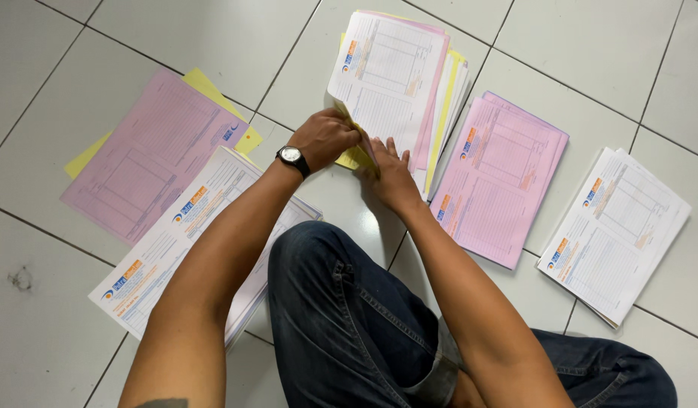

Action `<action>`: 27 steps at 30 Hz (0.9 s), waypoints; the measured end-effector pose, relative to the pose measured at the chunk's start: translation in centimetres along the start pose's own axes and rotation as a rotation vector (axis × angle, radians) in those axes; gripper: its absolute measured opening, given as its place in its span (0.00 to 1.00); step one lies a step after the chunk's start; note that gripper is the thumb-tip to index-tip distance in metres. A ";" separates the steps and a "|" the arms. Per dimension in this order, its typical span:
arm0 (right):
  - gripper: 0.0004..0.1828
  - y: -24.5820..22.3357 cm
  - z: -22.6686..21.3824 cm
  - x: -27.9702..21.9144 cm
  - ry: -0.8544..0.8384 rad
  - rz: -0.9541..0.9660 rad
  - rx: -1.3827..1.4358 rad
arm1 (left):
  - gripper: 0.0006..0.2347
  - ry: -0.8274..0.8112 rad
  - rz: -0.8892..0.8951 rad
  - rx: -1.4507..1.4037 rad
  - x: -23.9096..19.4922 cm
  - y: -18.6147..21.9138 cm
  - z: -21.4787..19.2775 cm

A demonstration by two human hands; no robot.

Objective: The person sits on the floor and sorts through stacks of yellow, pink, and white papers. They pick up sheets, flip through them, and place them into separate piles. The person also aligns the edges of the stacks to keep them organized.

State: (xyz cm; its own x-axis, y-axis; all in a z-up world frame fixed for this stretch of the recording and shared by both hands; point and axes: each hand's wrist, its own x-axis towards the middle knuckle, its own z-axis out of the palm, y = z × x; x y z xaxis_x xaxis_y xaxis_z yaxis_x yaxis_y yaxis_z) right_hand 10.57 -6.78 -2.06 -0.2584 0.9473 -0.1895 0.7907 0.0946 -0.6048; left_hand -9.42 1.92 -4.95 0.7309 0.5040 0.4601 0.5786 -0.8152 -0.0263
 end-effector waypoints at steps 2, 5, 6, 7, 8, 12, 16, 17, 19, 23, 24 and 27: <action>0.32 1.0 0.8 0.6 0.062 0.020 0.070 | 0.04 0.051 0.014 0.057 2.1 0.4 -1.2; 0.14 3.6 0.9 1.4 0.176 0.156 0.270 | 0.03 0.231 -0.062 0.127 5.2 2.4 -5.9; 0.05 4.7 0.7 1.7 0.229 0.270 0.397 | 0.04 0.364 -0.153 0.140 6.3 3.2 -7.9; 0.05 4.6 -0.7 1.0 0.245 0.278 0.402 | 0.04 0.367 -0.137 0.133 7.2 3.5 -8.2; 0.10 4.4 -2.0 0.4 0.329 0.313 0.622 | 0.11 0.353 -0.393 0.095 8.2 3.9 -8.6; 0.20 3.4 -8.8 -6.5 0.506 0.320 1.573 | 0.16 -0.166 -0.676 0.042 10.3 7.1 -6.4; 0.24 9.5 -15.3 -13.8 0.528 0.262 1.855 | 0.05 -0.341 -0.492 -0.034 11.7 14.9 -4.3; 0.24 10.8 -17.1 -15.6 0.589 0.192 1.883 | 0.03 -0.398 -0.437 -0.029 12.2 17.0 -3.6; 0.23 12.1 -20.6 -19.0 0.671 0.130 1.909 | 0.01 -0.461 -0.365 -0.033 13.0 21.8 -1.2; 0.19 14.1 -26.8 -23.0 1.058 0.195 1.191 | 0.12 -0.519 -0.060 -0.091 15.9 32.6 5.1; 0.21 15.1 -27.8 -23.5 1.059 0.306 0.755 | 0.22 -0.530 0.054 -0.198 16.8 35.2 6.5; 0.13 19.5 -28.5 -26.6 0.604 0.218 -0.292 | 0.35 -0.653 0.221 -0.373 20.9 39.6 3.2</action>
State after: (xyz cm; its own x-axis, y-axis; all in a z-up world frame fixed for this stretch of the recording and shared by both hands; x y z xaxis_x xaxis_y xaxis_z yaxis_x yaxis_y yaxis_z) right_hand 48.66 -21.37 13.26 0.2092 0.9502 0.2309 0.9280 -0.1186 -0.3531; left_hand 29.94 -18.92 0.74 0.9466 0.2905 -0.1397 0.3199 -0.8998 0.2967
